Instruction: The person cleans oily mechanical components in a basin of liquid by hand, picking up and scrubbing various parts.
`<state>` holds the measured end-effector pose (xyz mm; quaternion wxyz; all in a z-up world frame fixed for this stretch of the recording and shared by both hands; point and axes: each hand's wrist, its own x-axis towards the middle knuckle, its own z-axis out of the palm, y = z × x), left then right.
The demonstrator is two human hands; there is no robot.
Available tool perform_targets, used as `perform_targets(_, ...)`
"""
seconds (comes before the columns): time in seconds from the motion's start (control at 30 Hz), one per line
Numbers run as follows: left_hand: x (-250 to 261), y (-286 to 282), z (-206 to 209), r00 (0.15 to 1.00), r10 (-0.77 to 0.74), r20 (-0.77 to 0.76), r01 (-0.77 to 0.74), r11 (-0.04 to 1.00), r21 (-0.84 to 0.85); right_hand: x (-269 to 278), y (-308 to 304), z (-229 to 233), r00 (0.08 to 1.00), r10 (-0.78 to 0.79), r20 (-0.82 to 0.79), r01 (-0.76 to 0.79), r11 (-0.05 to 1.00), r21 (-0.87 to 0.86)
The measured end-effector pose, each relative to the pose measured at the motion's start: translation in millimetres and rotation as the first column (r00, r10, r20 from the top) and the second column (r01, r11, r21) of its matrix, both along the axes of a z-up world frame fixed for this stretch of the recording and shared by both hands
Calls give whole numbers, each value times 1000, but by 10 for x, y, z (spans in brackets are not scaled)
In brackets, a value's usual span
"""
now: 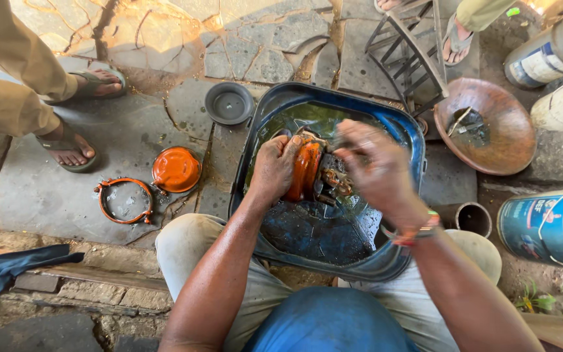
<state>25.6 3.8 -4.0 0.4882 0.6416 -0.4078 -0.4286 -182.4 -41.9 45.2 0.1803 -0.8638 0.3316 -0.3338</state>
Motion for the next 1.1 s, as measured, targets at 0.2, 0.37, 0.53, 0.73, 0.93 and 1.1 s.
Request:
perform_targets(0.2,-73,61,68,1000,-24,20,24,999,-22,99,6,-89,947,14,-321,-37,997,-64)
perform_targets(0.37,-192,121,123,984,-35,175,55,992,-112,-34,-273,-278,930,-101,-352,256,867,428)
perform_targets(0.53,-206,89,126,972,-2,235,24,996,-91,-120,-106,-106,978,-141,-156,210,624,753)
perform_targets(0.73,-101,83,126,992,13,126,-6,998,-59,-113,262,130,987,141,-79,-138,989,42)
perform_targets(0.93,-67,38,91,998,-14,67,15,1000,-12,-39,133,132,982,114,-154,-99,990,100)
perform_targets(1.1,10,5,17,996,15,87,-11,999,-39,-83,104,70,924,176,-338,-181,983,19)
